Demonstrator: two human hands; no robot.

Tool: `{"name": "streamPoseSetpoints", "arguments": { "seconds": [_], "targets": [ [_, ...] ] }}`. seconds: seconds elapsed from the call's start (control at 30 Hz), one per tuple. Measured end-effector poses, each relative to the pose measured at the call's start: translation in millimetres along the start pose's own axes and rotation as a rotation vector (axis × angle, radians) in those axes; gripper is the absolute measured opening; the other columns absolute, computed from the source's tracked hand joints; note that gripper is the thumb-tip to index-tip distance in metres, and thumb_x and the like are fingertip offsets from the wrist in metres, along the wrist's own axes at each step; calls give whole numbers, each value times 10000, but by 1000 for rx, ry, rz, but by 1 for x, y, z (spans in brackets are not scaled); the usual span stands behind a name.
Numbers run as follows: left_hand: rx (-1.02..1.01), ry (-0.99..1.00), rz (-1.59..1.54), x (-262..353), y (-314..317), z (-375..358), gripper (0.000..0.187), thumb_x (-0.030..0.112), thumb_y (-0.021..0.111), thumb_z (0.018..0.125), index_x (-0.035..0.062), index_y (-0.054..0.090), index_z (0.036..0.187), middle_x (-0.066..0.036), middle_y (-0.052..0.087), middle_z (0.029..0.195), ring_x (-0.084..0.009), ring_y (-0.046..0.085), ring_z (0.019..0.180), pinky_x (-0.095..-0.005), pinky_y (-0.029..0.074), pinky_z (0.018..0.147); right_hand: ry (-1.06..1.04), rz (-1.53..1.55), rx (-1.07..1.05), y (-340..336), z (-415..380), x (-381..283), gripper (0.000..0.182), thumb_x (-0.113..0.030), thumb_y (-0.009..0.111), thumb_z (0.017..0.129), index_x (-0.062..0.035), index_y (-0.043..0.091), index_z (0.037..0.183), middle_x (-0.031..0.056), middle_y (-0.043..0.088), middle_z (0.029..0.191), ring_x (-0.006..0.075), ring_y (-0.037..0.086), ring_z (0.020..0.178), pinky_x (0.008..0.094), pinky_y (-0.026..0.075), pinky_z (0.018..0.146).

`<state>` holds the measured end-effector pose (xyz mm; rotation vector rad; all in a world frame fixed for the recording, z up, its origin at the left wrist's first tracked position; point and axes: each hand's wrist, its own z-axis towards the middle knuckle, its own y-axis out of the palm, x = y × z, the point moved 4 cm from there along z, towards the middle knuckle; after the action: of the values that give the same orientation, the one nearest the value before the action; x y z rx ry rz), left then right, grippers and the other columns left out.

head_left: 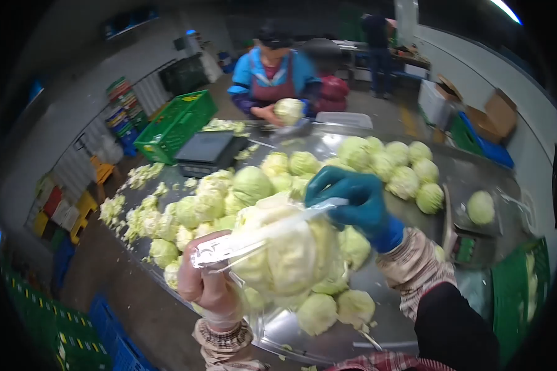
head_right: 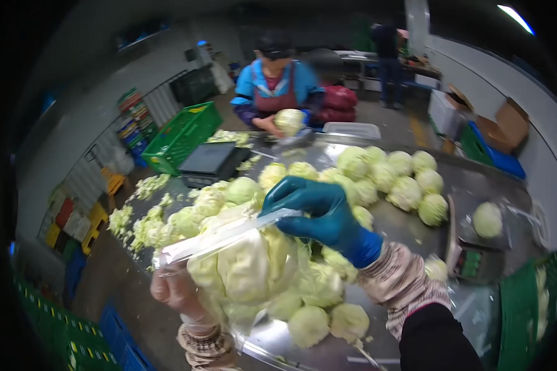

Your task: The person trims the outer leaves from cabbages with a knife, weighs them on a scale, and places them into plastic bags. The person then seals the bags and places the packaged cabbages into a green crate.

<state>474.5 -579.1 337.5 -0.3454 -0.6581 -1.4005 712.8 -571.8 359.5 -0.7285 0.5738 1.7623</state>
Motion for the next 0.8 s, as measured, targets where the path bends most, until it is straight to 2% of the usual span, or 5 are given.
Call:
{"name": "streamPoseSetpoints", "arguments": {
  "seconds": [0.3, 0.4, 0.47, 0.6, 0.8],
  "targets": [
    [-922, 332, -1194, 115, 98, -9, 230, 125, 720, 704, 38, 563, 561, -42, 493, 457, -135, 430, 348, -262, 239, 353, -265, 127, -71, -26, -93, -190, 191, -54, 813, 587, 26, 690, 708, 105, 566, 570, 188, 470, 532, 345, 369, 586],
    [-744, 262, -935, 161, 129, -23, 236, 57, 688, 648, 54, 502, 502, -20, 496, 461, -107, 384, 353, -254, 284, 379, -270, -82, -473, -29, -120, -266, 224, -56, 835, 565, 20, 696, 724, 77, 580, 571, 172, 473, 540, 326, 380, 597],
    [-1181, 475, -940, 189, 160, -38, 177, 79, 668, 637, 51, 542, 517, -30, 537, 500, -131, 434, 404, -312, 414, 519, -1, -429, -247, -31, -150, -285, 227, -71, 835, 580, 22, 699, 736, 61, 572, 556, 168, 475, 543, 314, 380, 601],
    [-1151, 291, -635, 196, 170, -86, 113, 134, 637, 681, 25, 655, 658, -74, 601, 617, -212, 561, 606, -447, 370, 924, 108, -627, -103, -43, -232, -325, 167, -69, 798, 660, -6, 710, 788, 84, 612, 625, 178, 513, 556, 291, 416, 578],
    [-1356, 148, -384, 188, 218, -196, 94, 104, 681, 709, 45, 687, 782, -40, 633, 771, -242, 560, 948, -415, 357, 944, 507, -959, -97, -66, -335, -321, 98, -141, 748, 717, -117, 696, 797, 4, 632, 690, 168, 540, 635, 333, 395, 727]
  ]
}}
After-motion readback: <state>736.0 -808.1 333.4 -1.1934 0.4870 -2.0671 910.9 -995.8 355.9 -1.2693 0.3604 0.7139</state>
